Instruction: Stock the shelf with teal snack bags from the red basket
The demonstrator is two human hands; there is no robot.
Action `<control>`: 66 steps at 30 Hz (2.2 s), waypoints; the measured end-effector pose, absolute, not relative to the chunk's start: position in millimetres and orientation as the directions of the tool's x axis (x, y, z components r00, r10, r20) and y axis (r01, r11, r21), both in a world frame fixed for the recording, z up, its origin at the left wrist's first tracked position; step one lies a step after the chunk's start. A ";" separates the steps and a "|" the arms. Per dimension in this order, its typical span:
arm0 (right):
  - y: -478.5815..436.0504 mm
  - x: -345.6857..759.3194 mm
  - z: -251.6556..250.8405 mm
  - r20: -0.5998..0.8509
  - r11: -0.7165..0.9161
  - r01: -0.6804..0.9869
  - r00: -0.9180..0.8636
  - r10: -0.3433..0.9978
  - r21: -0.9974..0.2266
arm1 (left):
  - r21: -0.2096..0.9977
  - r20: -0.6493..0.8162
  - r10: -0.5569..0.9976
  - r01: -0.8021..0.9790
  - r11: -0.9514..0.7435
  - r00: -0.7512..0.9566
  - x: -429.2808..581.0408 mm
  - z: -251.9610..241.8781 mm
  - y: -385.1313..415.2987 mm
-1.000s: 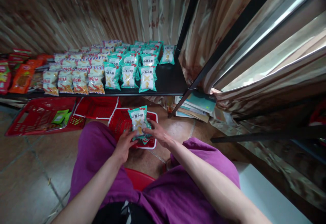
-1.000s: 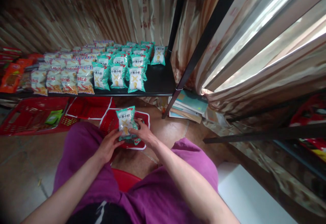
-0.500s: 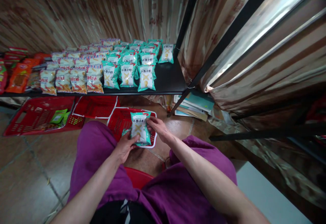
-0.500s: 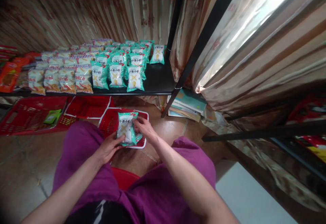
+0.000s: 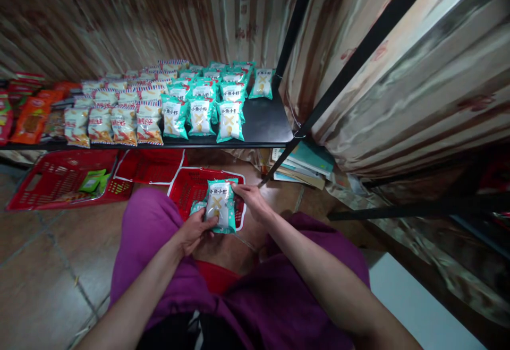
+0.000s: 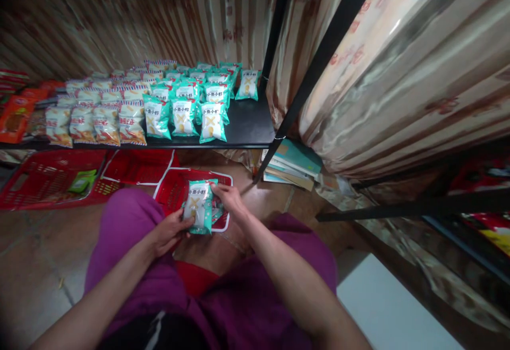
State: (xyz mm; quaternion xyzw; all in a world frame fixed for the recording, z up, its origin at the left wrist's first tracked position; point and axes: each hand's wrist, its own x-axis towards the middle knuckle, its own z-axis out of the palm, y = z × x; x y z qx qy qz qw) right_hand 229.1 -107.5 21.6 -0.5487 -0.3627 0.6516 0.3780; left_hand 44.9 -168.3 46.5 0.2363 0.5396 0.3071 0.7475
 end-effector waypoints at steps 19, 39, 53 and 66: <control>-120.3 222.0 23.6 -0.471 -0.566 -0.199 -0.377 0.798 -0.800 | 0.785 -0.588 0.805 -0.188 0.591 0.075 58.1 38.9 -161.0; -113.8 223.6 11.1 -0.385 -0.405 -0.141 -0.148 0.911 -0.904 | 0.906 -0.187 0.956 0.335 0.257 -0.228 70.0 61.4 -156.3; -123.7 224.9 39.3 -0.113 -0.150 -0.072 -0.373 0.921 -0.986 | 0.892 -0.443 0.889 -0.158 0.424 -0.119 69.0 68.4 -155.0; -116.2 226.4 35.4 -0.393 -0.438 -0.255 -0.209 0.896 -0.862 | 0.667 -0.615 0.781 -0.454 0.590 0.110 66.6 65.9 -160.9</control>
